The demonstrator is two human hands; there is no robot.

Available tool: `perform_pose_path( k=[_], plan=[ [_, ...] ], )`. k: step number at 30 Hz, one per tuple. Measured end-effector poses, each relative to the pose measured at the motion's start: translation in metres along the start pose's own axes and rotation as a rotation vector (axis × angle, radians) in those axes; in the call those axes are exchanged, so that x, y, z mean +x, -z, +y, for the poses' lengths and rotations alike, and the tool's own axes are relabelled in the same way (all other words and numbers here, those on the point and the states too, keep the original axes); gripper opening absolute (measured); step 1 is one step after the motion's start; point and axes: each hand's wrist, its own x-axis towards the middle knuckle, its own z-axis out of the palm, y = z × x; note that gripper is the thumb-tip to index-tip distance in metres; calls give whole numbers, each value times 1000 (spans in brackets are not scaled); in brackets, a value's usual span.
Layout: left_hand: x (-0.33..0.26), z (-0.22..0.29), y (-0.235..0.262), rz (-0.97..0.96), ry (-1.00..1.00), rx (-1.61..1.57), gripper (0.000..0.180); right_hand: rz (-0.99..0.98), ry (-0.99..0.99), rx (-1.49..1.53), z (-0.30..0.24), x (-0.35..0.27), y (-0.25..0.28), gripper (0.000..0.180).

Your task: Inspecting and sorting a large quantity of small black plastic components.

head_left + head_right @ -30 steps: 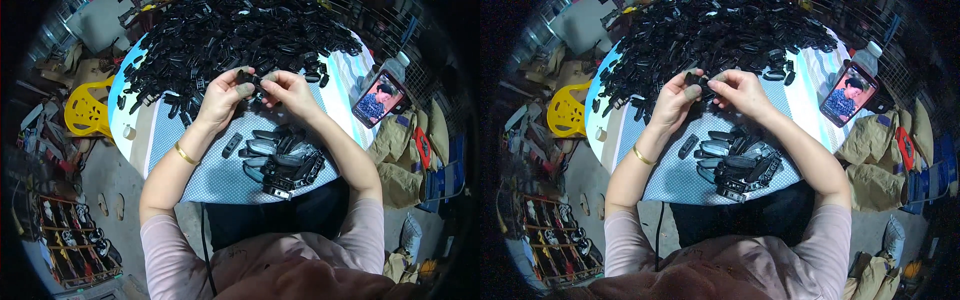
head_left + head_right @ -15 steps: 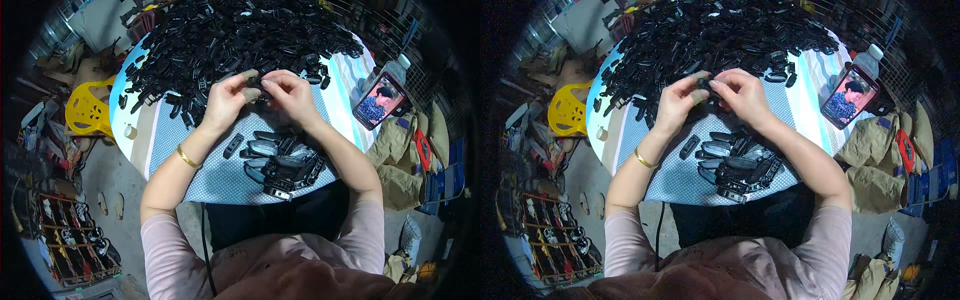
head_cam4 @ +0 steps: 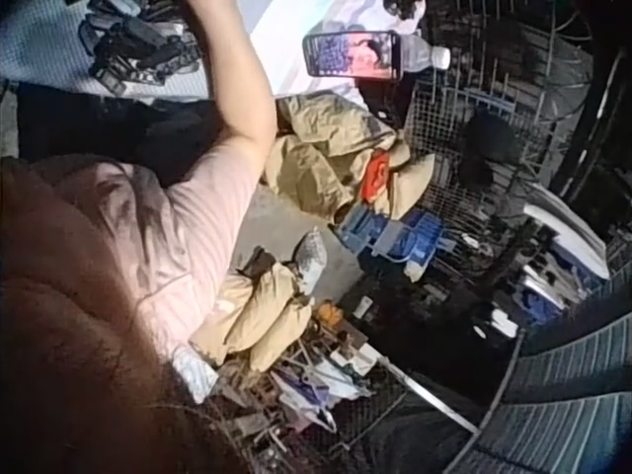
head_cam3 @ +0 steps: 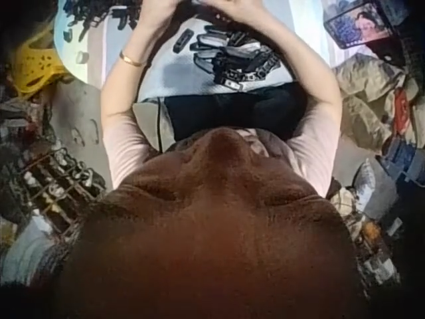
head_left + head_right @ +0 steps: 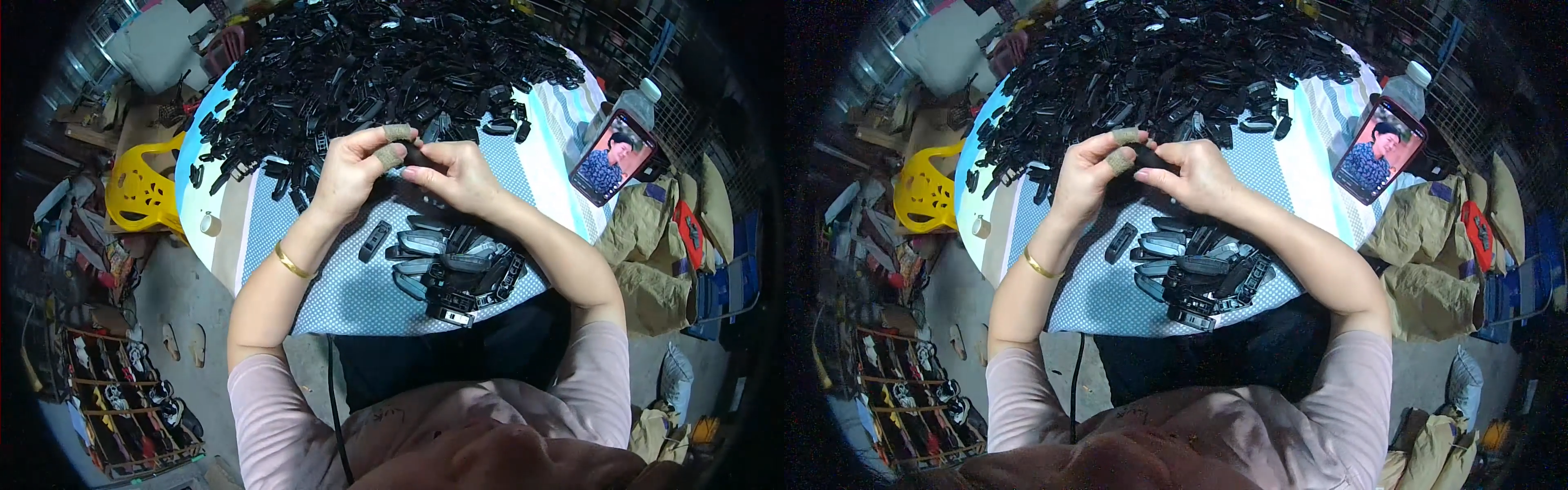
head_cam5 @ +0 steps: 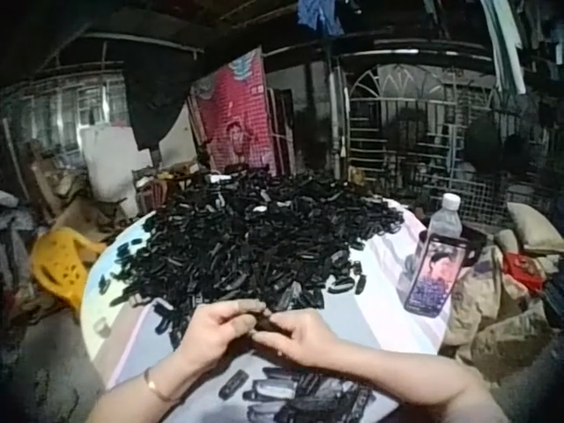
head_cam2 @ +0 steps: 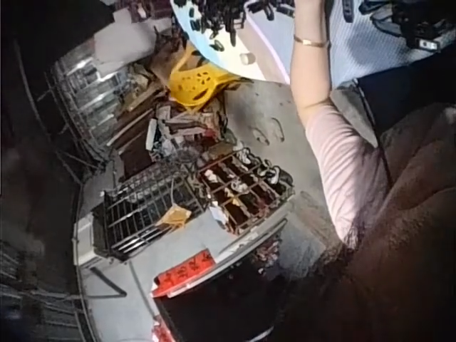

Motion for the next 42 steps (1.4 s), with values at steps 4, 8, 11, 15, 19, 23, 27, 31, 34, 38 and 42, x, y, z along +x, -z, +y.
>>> perform_pose_path(
  k=[4,8,11,15,19,23,27,31,34,38,42],
  plan=[
    [4,-5,-1,0,-14,-36,26,-161,-29,-75,0,8,18,27],
    [-4,5,-20,-167,39,88,35,-143,-130,-272,28,15,75,41],
    [-8,10,-34,-443,53,398,43,3,-98,-861,65,11,99,29],
    [-10,4,-34,-502,74,233,34,-84,-228,-1061,80,17,90,35],
    [-1,-14,-23,-165,80,250,32,-38,-328,-739,61,19,91,34],
    [8,-25,-27,7,83,33,42,117,-181,291,35,20,75,36],
    [10,-24,-32,-24,167,-483,37,100,-75,250,21,20,28,45],
    [12,-20,-24,162,271,-423,30,136,0,170,18,18,24,46],
    [8,-16,-23,116,213,-390,33,102,-29,192,9,14,25,47],
    [7,-13,-15,110,71,87,42,144,-140,372,0,14,31,41],
    [8,-13,-14,141,-21,166,35,146,-262,582,2,13,34,27]
  ],
)
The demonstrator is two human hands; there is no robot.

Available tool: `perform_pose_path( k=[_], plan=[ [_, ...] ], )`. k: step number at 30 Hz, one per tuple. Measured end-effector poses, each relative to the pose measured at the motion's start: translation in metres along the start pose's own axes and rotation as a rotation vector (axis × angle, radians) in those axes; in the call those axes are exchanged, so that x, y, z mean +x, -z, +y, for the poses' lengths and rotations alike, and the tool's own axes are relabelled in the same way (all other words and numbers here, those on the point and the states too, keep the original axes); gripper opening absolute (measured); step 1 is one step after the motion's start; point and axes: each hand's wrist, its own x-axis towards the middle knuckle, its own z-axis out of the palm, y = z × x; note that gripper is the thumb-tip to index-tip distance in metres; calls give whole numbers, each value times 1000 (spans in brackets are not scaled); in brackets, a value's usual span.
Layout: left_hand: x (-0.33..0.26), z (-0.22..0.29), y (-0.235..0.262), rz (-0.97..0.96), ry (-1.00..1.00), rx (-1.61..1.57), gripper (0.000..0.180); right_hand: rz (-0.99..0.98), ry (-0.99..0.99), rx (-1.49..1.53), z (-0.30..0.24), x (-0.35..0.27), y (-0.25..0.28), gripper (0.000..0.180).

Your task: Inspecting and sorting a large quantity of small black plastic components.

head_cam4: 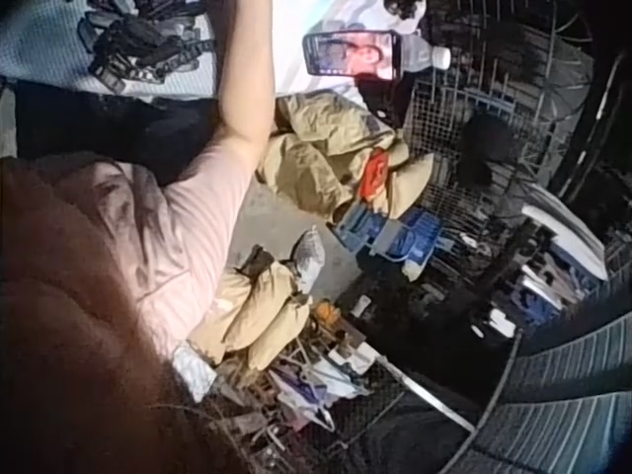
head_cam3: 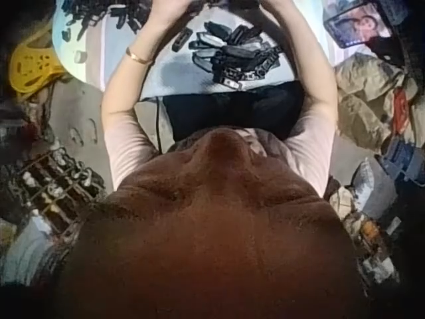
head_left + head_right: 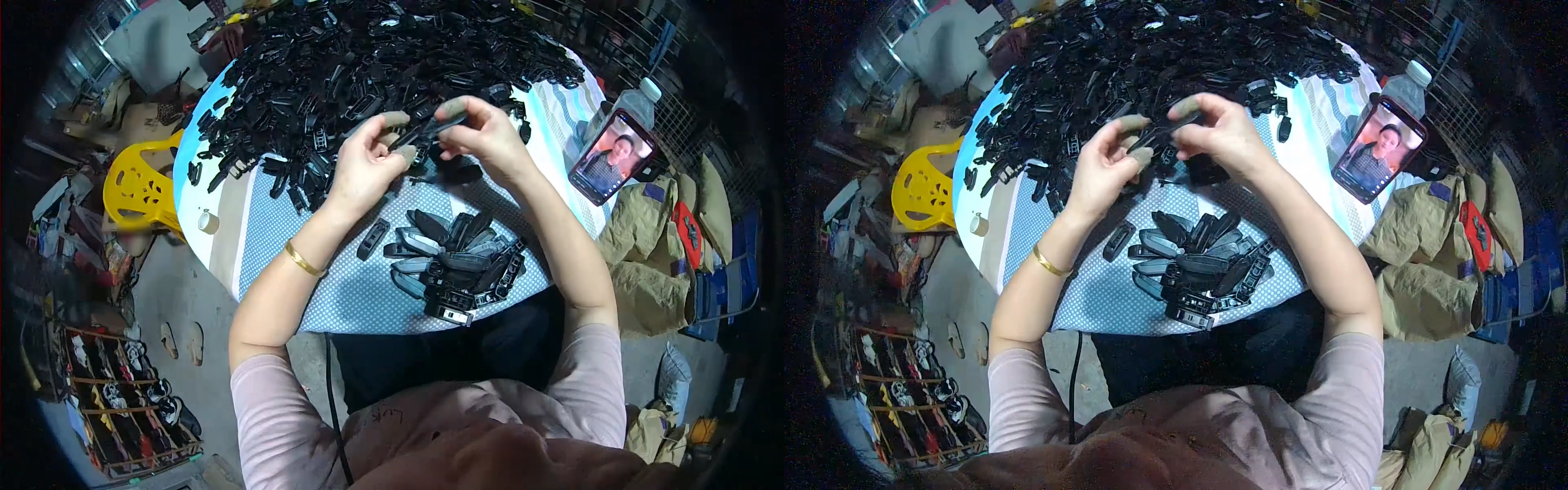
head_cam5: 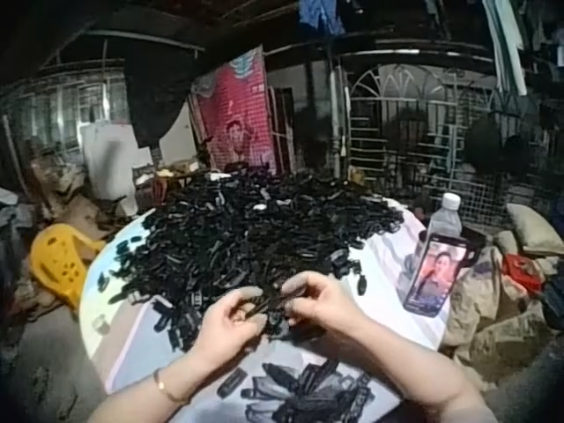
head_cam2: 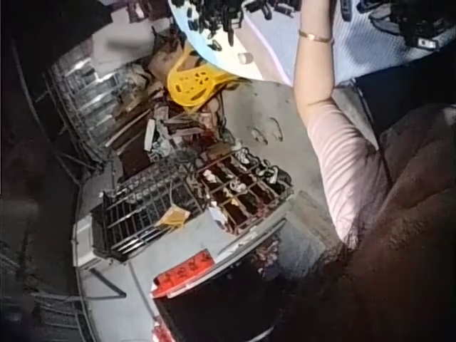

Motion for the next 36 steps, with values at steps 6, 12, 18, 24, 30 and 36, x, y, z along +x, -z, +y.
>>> perform_pose_path(
  k=[6,12,18,24,30,36],
  plan=[
    [-2,2,6,-47,151,-427,34,-56,-16,-84,8,1,-10,23],
    [-1,4,10,-13,-8,-208,35,-78,-52,-7,8,-3,-13,26],
    [0,0,16,35,-179,-13,26,-128,-97,21,8,-6,-14,27],
    [-4,-5,9,81,-72,-226,25,-5,67,-88,11,-12,-30,19],
    [-7,-7,-7,69,39,-454,32,130,277,-334,20,-13,-32,17],
    [-6,1,5,-42,6,-376,29,-153,31,-528,20,-9,-24,29]
  ],
)
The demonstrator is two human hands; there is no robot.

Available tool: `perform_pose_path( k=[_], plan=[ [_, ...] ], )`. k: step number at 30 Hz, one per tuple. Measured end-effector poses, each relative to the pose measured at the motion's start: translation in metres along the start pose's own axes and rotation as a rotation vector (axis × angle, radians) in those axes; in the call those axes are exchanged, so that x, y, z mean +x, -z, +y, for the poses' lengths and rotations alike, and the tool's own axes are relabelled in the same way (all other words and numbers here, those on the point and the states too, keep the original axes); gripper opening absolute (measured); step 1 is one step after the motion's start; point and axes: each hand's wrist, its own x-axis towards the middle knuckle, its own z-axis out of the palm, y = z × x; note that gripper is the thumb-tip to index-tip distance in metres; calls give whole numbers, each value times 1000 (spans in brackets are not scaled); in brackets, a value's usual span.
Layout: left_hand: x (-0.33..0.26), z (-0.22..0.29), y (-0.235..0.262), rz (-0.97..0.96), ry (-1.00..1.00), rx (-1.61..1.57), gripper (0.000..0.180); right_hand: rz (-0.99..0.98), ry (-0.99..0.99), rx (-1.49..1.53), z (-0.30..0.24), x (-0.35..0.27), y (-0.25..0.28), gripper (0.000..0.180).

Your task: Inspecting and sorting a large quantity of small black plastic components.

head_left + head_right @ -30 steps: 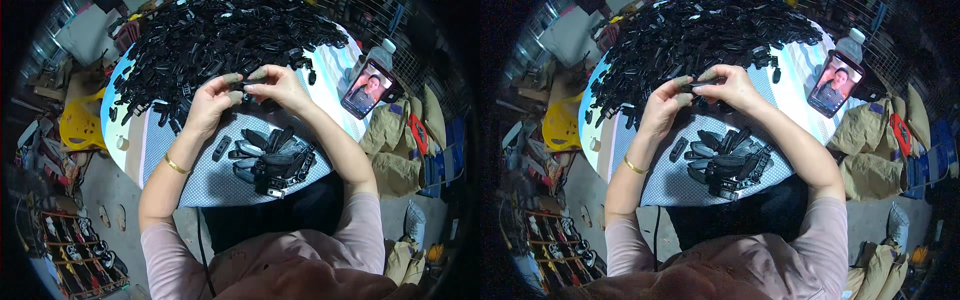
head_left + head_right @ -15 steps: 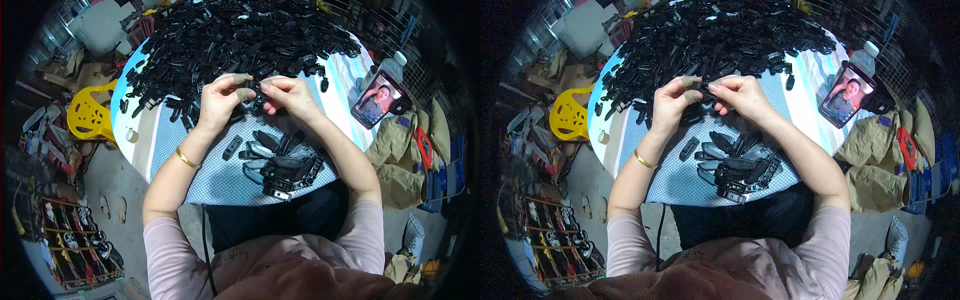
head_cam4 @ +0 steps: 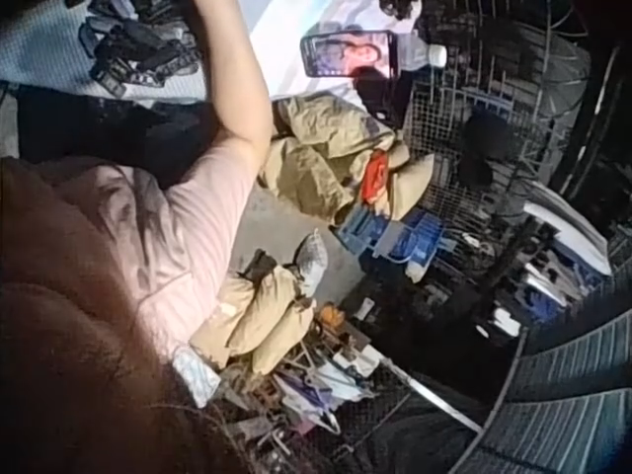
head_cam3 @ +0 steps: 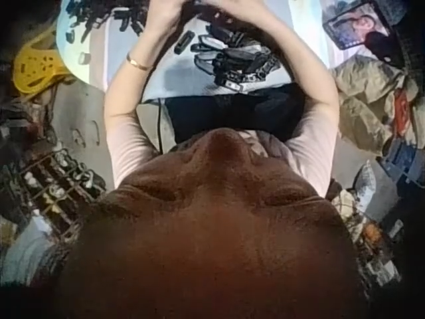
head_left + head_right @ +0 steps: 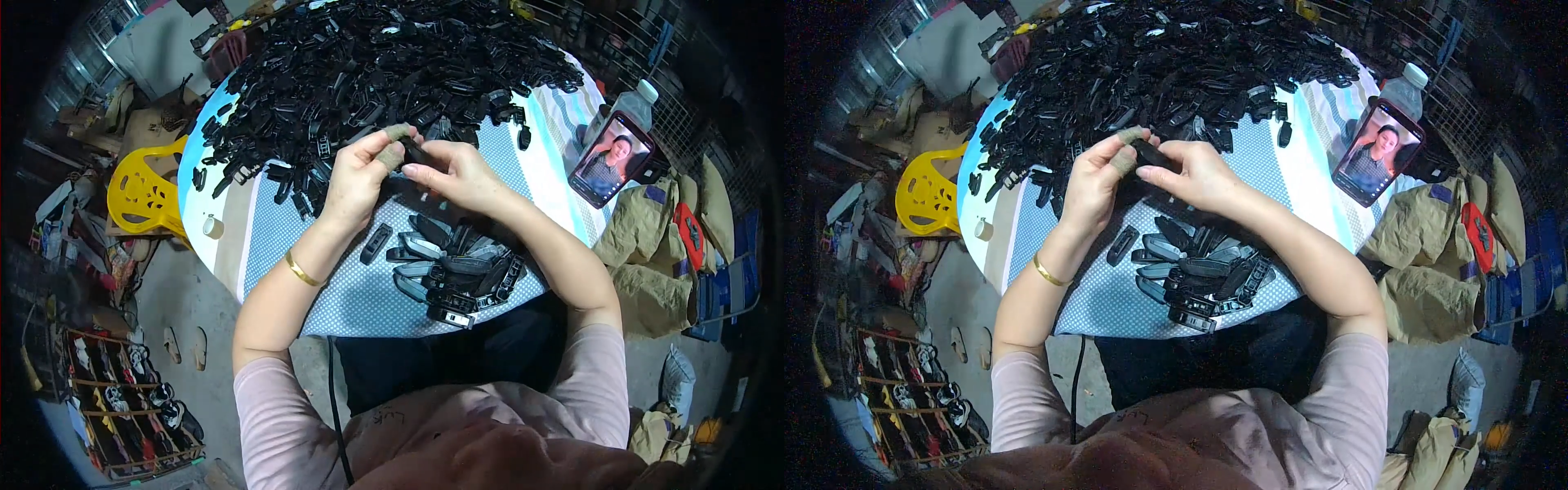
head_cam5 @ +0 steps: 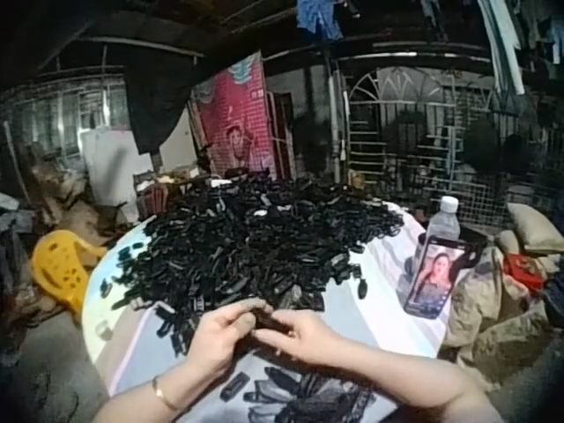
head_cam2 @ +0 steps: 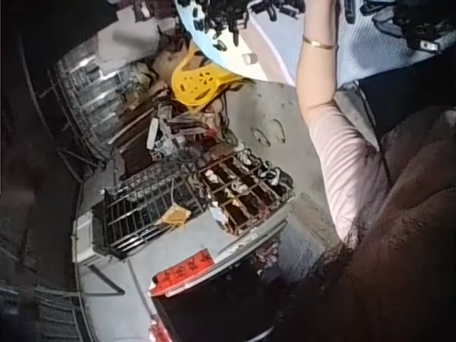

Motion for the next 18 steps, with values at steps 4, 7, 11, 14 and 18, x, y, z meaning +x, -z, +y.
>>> perform_pose_path(
  k=[4,7,11,14,18],
  plan=[
    [-2,7,0,-28,-59,98,26,109,202,-93,-7,-6,-3,28],
    [-1,5,-1,-33,-80,105,25,171,299,-247,-8,-8,-2,28],
    [-2,9,-4,-67,-22,202,23,-345,270,-206,-5,9,42,29],
    [-18,24,-26,-360,11,364,33,-203,13,50,16,20,81,33],
    [-19,20,-39,-654,-4,459,32,402,6,-556,65,54,104,28]
  ],
)
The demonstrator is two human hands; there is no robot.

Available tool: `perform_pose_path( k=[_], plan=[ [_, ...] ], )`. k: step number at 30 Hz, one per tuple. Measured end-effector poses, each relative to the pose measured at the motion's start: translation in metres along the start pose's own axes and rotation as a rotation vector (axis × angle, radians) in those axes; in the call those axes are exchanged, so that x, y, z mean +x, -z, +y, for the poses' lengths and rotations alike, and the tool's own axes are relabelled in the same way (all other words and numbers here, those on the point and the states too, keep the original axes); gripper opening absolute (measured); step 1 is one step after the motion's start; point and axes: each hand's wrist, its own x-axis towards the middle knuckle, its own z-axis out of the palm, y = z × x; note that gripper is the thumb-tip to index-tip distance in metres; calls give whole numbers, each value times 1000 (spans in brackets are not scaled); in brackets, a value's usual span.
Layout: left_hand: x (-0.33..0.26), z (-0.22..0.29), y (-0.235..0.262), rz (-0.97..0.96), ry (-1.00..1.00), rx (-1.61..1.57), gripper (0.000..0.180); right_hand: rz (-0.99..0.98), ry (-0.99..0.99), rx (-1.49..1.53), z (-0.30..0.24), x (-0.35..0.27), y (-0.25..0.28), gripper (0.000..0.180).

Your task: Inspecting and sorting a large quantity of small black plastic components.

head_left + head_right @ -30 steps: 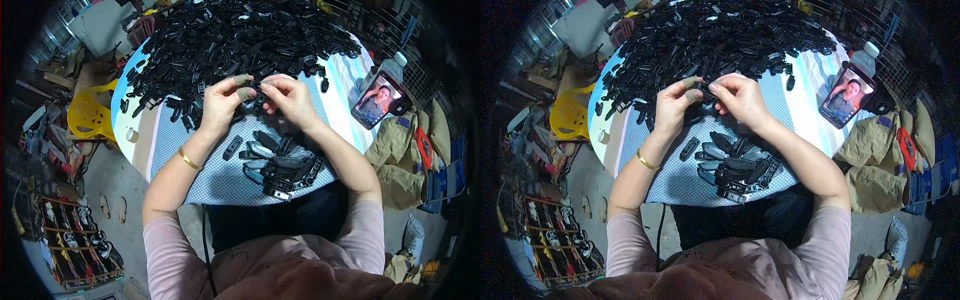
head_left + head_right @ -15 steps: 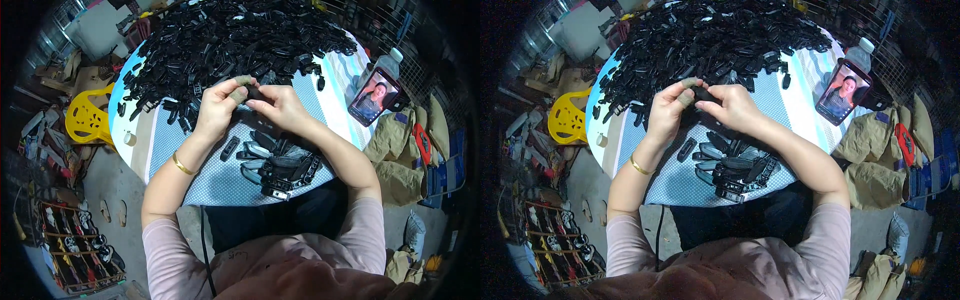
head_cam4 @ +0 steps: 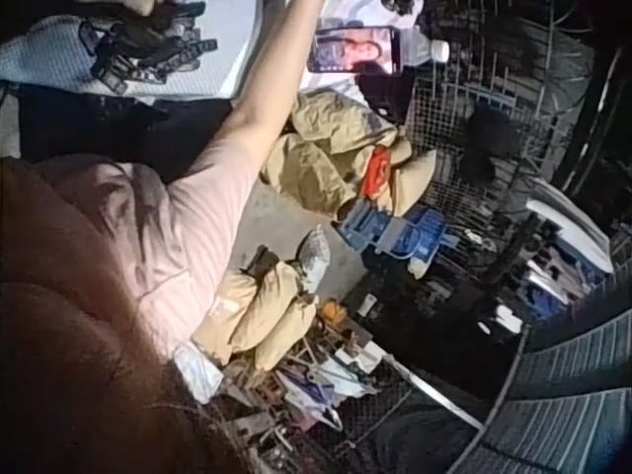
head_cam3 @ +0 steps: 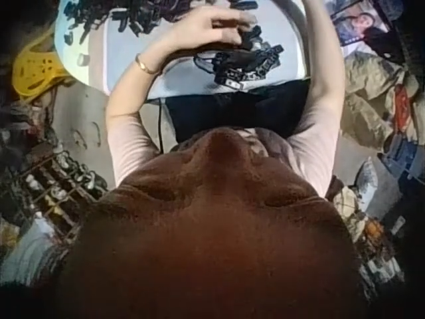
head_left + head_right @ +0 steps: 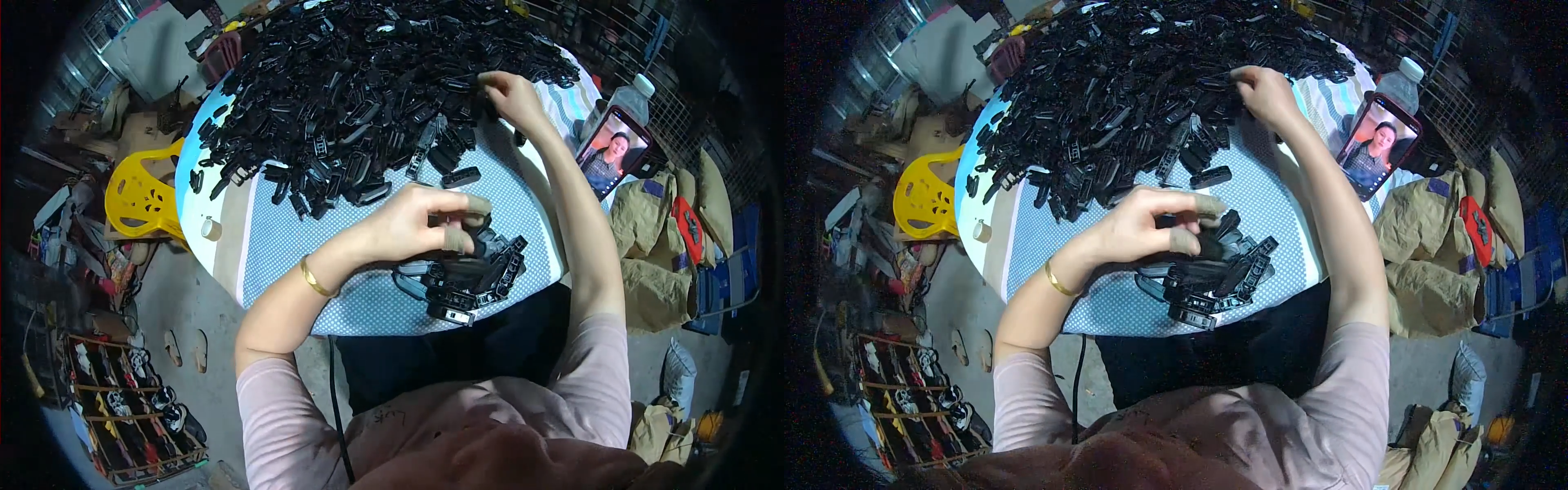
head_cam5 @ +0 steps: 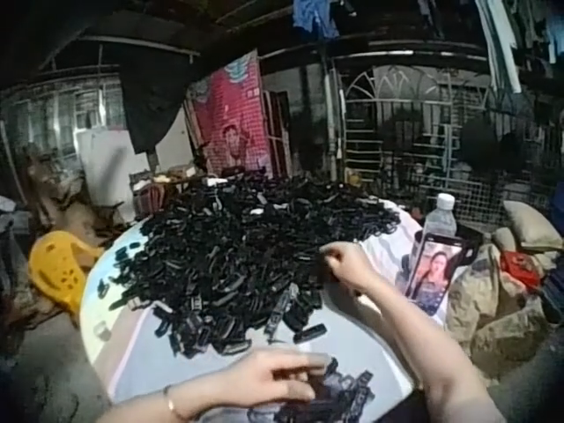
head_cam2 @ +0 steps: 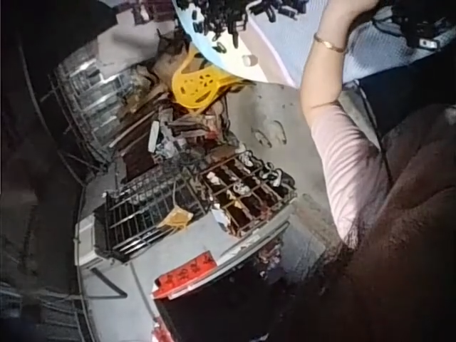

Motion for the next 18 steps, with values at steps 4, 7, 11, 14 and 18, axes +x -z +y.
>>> perform_pose_path(
  k=[4,7,11,14,18],
  plan=[
    [10,-28,9,416,88,276,24,292,331,-286,26,25,-22,22],
    [7,-55,18,564,124,707,29,60,162,-382,11,32,-33,22],
    [10,-67,12,514,36,868,34,7,65,-334,-10,31,-24,23],
    [18,-71,12,515,56,871,30,3,36,-310,-9,23,-6,24],
    [23,-66,14,768,6,692,27,35,36,9,-18,0,2,25]
  ],
)
